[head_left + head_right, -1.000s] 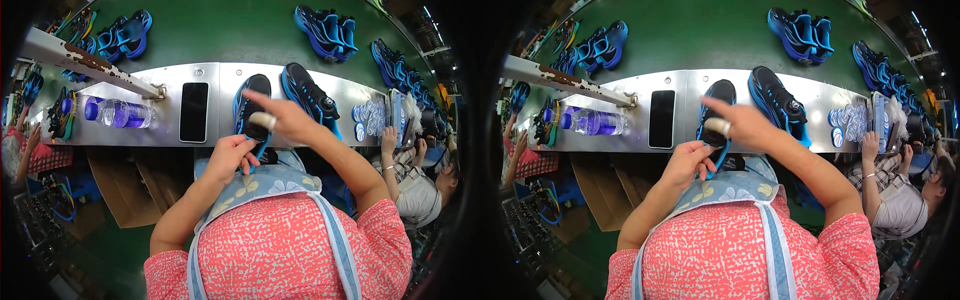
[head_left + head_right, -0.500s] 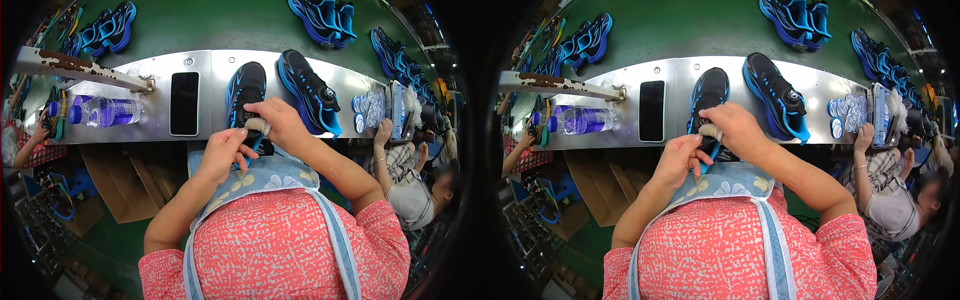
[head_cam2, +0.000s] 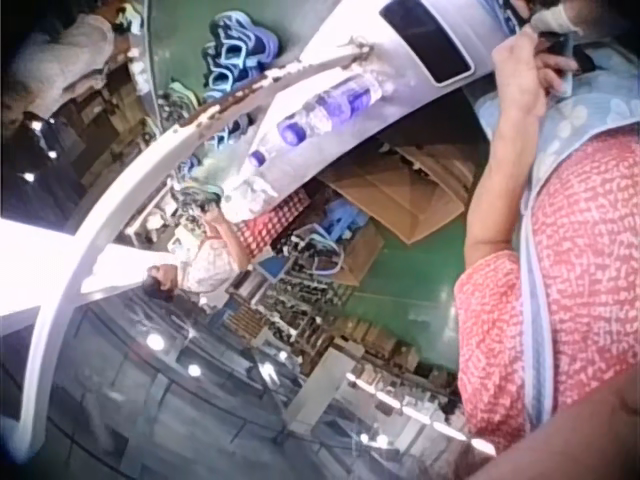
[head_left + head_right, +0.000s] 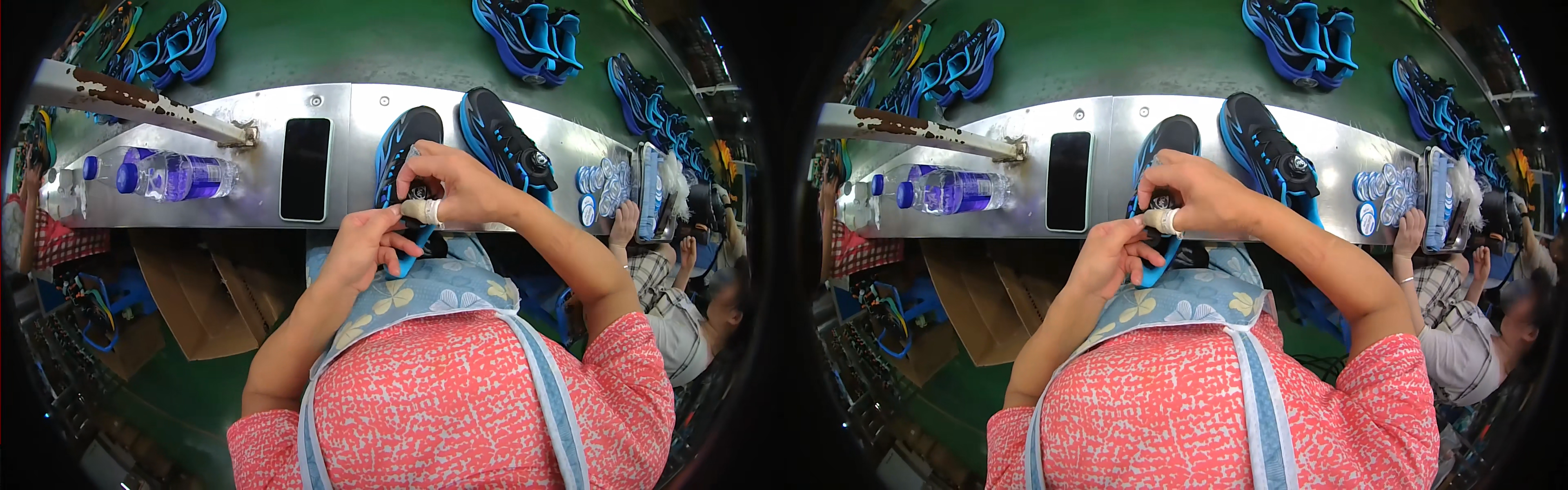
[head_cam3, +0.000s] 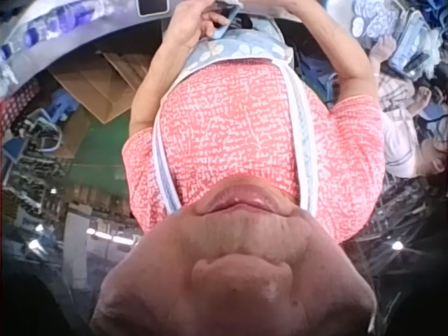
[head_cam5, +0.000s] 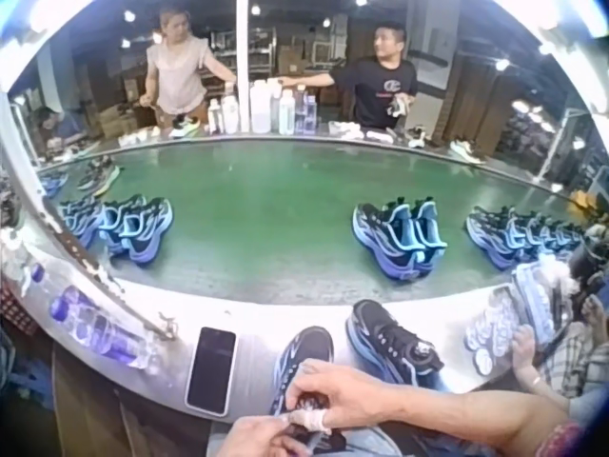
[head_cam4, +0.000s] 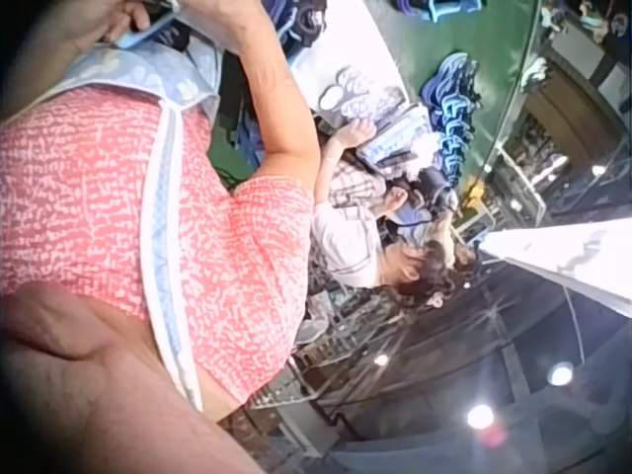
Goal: Insert and thread laces through the eyelets of athletic shoes on a production line.
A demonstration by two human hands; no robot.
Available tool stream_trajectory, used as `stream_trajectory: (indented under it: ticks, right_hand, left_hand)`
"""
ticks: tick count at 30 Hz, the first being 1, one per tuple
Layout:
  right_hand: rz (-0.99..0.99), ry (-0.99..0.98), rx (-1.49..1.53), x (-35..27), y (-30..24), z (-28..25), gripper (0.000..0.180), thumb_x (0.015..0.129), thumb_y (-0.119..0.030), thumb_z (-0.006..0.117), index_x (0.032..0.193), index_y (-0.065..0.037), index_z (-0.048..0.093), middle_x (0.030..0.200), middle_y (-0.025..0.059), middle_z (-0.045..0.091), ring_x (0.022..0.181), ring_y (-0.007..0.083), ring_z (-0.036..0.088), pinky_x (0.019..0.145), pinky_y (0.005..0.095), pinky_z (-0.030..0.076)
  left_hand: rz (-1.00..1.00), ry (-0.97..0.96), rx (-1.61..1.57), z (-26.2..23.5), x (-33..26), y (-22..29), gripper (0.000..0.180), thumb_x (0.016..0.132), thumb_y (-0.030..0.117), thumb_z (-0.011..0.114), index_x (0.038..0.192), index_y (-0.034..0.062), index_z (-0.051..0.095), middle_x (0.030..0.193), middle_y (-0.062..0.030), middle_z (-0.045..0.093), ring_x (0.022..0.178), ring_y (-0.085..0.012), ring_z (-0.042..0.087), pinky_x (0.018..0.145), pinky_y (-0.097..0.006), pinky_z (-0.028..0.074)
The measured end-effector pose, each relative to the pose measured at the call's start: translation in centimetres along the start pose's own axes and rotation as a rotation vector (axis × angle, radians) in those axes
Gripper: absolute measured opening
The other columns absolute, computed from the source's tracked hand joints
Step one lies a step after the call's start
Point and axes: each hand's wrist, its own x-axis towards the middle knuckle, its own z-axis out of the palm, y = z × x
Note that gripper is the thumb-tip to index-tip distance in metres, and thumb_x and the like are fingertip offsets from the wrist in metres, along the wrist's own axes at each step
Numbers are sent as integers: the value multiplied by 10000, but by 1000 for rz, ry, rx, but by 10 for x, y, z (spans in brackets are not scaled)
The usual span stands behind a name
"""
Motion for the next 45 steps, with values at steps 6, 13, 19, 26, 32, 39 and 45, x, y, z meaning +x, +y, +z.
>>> stream_trajectory:
  ticks: [6, 13, 19, 26, 32, 39, 45]
  right_hand:
    - [-82, -10, -104, -14, 2, -13, 313, 772, -117, 702, 1073, -82, 622, 853, 83, 530, 727, 233, 571, 648, 324, 449]
    - [-48, 410, -335, -25, -1, 29, 303, 749, -118, 707, 1038, -57, 638, 868, 138, 624, 795, 321, 615, 686, 386, 487]
    - [19, 338, -208, -23, 4, 23, 344, 777, -215, 716, 1074, -61, 636, 942, 136, 650, 823, 287, 633, 708, 364, 491]
    - [228, 801, 140, -102, 45, -94, 301, 963, -189, 464, 1213, -86, 597, 1039, 55, 629, 873, 115, 589, 806, 256, 484]
    - [640, 857, 551, -82, 64, 8, 511, 990, -352, 372, 1361, -2, 398, 1273, 182, 519, 1185, 271, 478, 1015, 365, 351]
    - [180, 555, -97, -92, 68, -26, 432, 923, -226, 578, 1320, -84, 484, 1245, 190, 546, 1067, 295, 570, 928, 355, 432]
    - [117, 733, -627, -54, 83, -168, 577, 770, -354, 737, 1267, -137, 542, 1153, 245, 523, 1041, 395, 516, 876, 429, 448]
  left_hand:
    - [27, -106, -63, -7, -4, -7, 336, 959, 235, 511, 1007, -88, 589, 910, -136, 628, 751, -240, 682, 462, -248, 552]
    - [81, -80, -37, 0, -4, -11, 324, 967, 232, 499, 1022, -76, 586, 965, -152, 636, 764, -241, 679, 493, -246, 564]
    - [100, -52, 6, 5, -6, -9, 357, 973, 251, 482, 1048, -89, 561, 1031, -181, 618, 796, -248, 675, 506, -255, 559]
    - [949, 85, 1428, 24, -49, -8, 499, 746, 106, 683, 1227, 76, 552, 1012, -124, 568, 997, -303, 525, 869, -398, 404]
    - [883, -130, 1621, 54, -7, -22, 720, 720, 164, 716, 1384, 234, 447, 972, -142, 497, 995, -311, 460, 882, -452, 334]
    - [918, -12, 1681, 42, 38, 19, 231, 704, 231, 719, 873, 109, 619, 809, -128, 533, 805, -336, 550, 706, -447, 430]
    - [1100, 345, 1688, 19, 118, 174, 232, 715, 269, 735, 836, 78, 687, 748, -145, 585, 770, -349, 582, 689, -432, 465]
